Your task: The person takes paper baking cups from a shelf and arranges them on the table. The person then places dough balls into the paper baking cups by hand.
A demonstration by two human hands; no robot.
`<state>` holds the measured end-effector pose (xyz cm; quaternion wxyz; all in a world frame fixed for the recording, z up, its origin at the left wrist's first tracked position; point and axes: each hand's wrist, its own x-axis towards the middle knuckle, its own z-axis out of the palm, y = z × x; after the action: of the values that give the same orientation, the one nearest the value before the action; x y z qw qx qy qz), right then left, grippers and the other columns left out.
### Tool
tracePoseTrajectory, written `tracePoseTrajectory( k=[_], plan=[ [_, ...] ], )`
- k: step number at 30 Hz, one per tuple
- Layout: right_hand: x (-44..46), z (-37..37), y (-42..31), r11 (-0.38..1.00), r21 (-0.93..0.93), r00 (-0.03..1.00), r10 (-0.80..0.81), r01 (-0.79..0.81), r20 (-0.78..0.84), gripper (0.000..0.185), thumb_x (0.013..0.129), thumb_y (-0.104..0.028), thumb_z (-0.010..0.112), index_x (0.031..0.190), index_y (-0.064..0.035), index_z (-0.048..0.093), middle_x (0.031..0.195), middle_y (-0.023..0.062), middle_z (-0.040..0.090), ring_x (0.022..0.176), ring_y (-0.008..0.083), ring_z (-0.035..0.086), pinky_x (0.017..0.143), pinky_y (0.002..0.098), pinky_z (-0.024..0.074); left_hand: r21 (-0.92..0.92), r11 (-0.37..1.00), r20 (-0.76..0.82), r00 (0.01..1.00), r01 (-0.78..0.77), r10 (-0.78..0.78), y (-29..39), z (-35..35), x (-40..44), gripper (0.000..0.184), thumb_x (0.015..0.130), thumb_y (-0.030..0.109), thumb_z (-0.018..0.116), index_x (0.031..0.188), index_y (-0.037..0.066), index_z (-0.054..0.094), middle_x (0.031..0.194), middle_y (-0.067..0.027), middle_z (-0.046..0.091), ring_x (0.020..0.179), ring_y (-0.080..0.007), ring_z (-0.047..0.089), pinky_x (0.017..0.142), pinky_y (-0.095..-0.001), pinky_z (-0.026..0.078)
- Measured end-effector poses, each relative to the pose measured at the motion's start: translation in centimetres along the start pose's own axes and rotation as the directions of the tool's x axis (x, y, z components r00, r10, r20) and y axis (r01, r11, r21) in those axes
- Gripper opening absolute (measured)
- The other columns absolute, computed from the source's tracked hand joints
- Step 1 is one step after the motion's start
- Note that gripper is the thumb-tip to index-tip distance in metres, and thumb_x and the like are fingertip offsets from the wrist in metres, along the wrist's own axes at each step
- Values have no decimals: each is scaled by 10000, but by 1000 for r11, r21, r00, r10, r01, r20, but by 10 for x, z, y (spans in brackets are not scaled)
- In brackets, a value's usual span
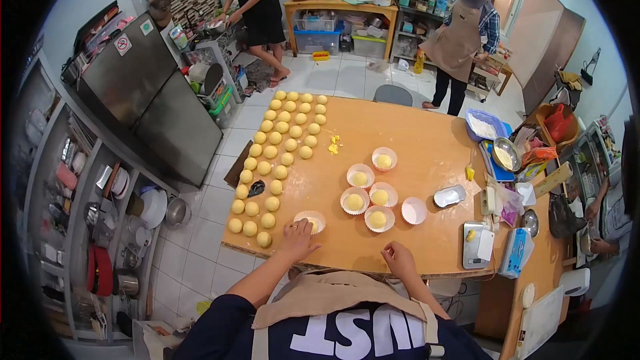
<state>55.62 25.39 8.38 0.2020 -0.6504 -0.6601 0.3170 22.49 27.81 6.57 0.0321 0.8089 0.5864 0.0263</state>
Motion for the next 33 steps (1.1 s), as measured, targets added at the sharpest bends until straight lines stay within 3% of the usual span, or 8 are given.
tracePoseTrajectory(
  k=[6, 9, 15, 18, 24, 27, 30, 33],
  plan=[
    [1, 3, 8, 999, -13, 999, -32, 32, -29, 195, 817, -200, 674, 861, -19, 616, 714, 127, 615, 651, 264, 600, 601, 370, 477, -28, 1000, 206, 979, 4, 1, 4, -15, 14, 680, 764, 538, 651, 1219, 61, 485, 1282, -130, 471, 1139, -256, 501, 994, -449, 313],
    [-1, 0, 3, 1000, 22, 1000, -1, 1, -21, 192, 817, -197, 673, 856, -18, 617, 713, 127, 615, 652, 264, 600, 601, 370, 477, -16, 998, -103, 993, -60, 58, 0, 3, 13, 687, 759, 532, 659, 1232, 61, 499, 1283, -126, 477, 1155, -251, 495, 999, -457, 310],
    [0, -2, 1, 1000, 14, 1000, -13, 13, -21, 191, 818, -196, 673, 846, -15, 617, 718, 130, 618, 652, 267, 601, 602, 370, 478, -90, 995, 238, 970, -36, 56, 1, -12, 22, 745, 763, 467, 671, 1335, 62, 418, 1343, -146, 446, 1243, -287, 433, 1000, -463, 302],
    [3, -2, 6, 1000, 8, 999, -16, 16, -34, 189, 820, -195, 671, 843, -16, 616, 721, 132, 620, 652, 267, 600, 603, 371, 477, -21, 999, 0, 1000, -31, 31, 5, -9, 18, 757, 769, 550, 644, 1335, 90, 443, 1336, -104, 452, 1235, -261, 446, 1023, -463, 281],
    [1, 0, 12, 1000, -15, 1000, -26, 26, -12, 193, 820, -201, 670, 846, -17, 619, 715, 132, 621, 650, 269, 602, 601, 372, 477, -21, 998, 188, 980, -59, 62, -4, 2, 19, 757, 797, 539, 620, 1365, 92, 394, 1367, -122, 419, 1248, -290, 422, 1029, -465, 263],
    [-1, -4, 11, 1000, -14, 1000, -1, 1, -8, 194, 819, -203, 671, 848, -18, 621, 714, 133, 621, 652, 271, 603, 600, 372, 477, -32, 998, -46, 998, -48, 47, -3, 12, 17, 726, 810, 528, 610, 1348, 86, 406, 1342, -122, 436, 1217, -290, 442, 1025, -460, 262],
    [-2, -3, 16, 1000, -8, 999, -6, 6, -32, 194, 820, -205, 670, 848, -19, 621, 707, 133, 618, 647, 271, 600, 596, 373, 474, -73, 997, 39, 998, -36, 39, -5, 25, 18, 672, 817, 501, 613, 1305, 75, 434, 1323, -120, 436, 1196, -283, 445, 1021, -455, 263],
    [-2, -1, 17, 1000, 5, 999, -23, 23, -47, 193, 821, -204, 668, 847, -18, 621, 705, 134, 617, 640, 271, 598, 591, 373, 472, -93, 995, 341, 937, -38, 68, 3, -12, 22, 581, 802, 436, 644, 1221, 65, 487, 1305, -141, 449, 1184, -324, 449, 1009, -473, 277]
  ],
)
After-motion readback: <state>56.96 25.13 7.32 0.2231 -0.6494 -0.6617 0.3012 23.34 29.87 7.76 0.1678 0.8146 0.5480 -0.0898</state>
